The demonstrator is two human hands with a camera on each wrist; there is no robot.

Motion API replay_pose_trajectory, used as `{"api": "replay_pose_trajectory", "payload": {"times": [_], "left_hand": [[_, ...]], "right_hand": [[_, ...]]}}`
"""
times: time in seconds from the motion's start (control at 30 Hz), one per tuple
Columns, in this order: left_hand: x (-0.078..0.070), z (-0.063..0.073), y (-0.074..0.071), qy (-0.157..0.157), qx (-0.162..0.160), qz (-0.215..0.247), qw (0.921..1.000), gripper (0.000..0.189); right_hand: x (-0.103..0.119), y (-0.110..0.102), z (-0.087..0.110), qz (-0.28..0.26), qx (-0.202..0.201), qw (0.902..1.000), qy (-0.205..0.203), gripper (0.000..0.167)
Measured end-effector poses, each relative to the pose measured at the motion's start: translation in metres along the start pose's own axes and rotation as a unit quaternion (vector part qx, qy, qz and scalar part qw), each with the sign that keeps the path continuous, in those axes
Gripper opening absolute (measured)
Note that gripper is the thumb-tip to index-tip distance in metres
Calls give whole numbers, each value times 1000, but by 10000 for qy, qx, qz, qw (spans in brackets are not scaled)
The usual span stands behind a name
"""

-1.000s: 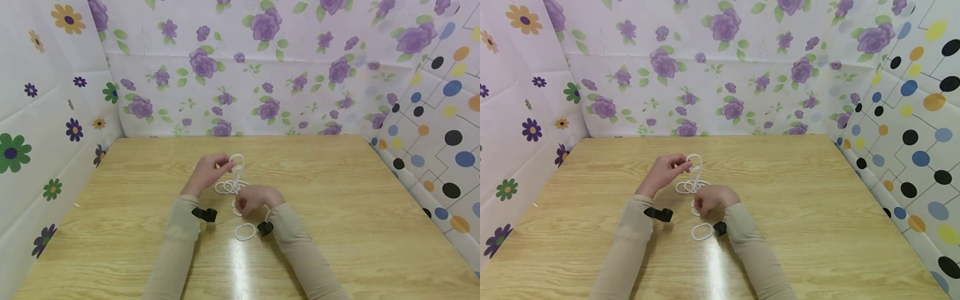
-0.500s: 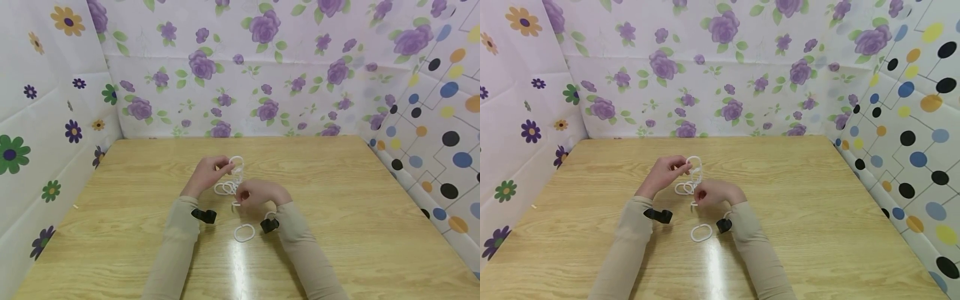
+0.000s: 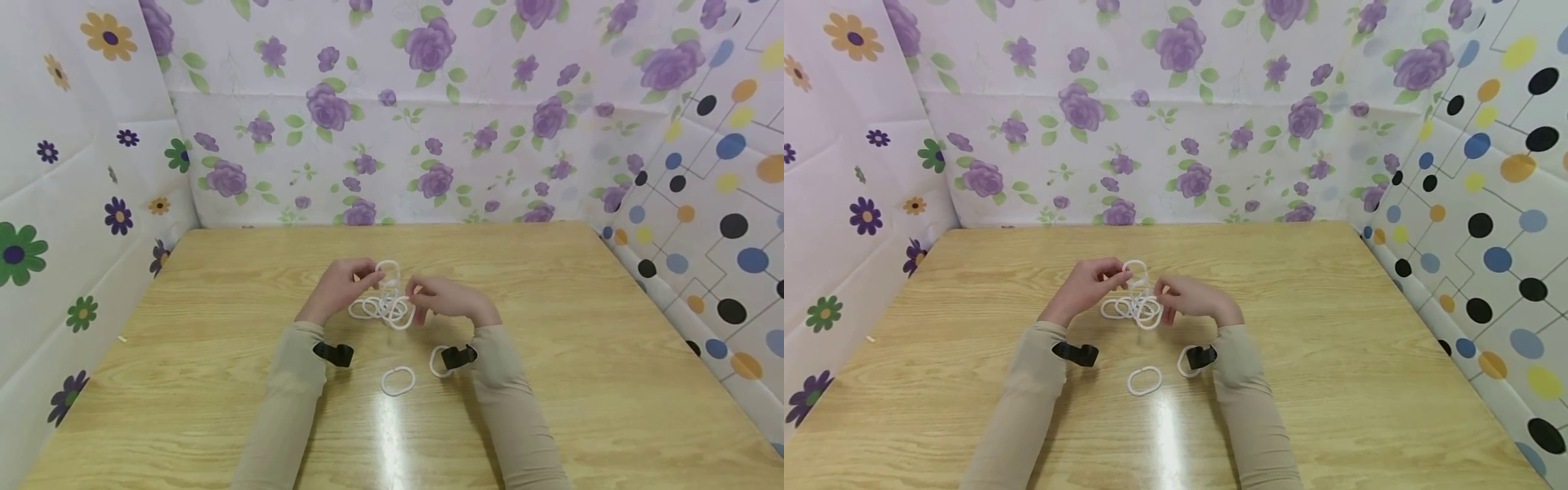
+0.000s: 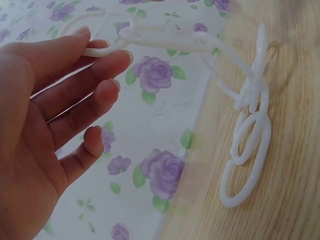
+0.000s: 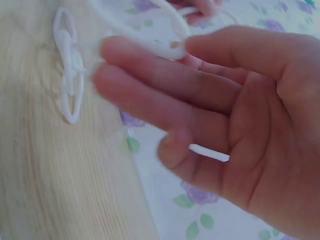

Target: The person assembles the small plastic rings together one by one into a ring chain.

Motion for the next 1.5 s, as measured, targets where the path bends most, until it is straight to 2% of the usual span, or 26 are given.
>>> {"api": "replay_pose_trajectory", "payload": {"times": [0.23,0.47,0.77,1.0,1.5], "left_hand": [[3,1,3,-16,92,22,10000,25],[2,1,5,33,119,62,9999,22],[-1,1,6,10,247,78,9997,24],[-1,1,10,138,333,-40,9993,26],[-2,1,10,248,451,-70,9987,27]], "right_hand": [[-6,-19,3,-386,-1022,9939,-119,14],[-8,-29,6,-617,-1530,9862,102,16],[-7,-31,6,-771,-1810,9800,305,19],[-9,-28,3,-790,-1849,9785,460,24],[-9,-27,0,-612,-2005,9757,631,23]]}}
Point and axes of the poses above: each hand's wrist, its own z-axis away from the middle knuckle, its own y-axis out of the palm, x = y × z, the point moved 5 cm from there along -z, towards the middle knuckle, and after that the axes turned 8 degrees about -x, right-handed, at the moved point
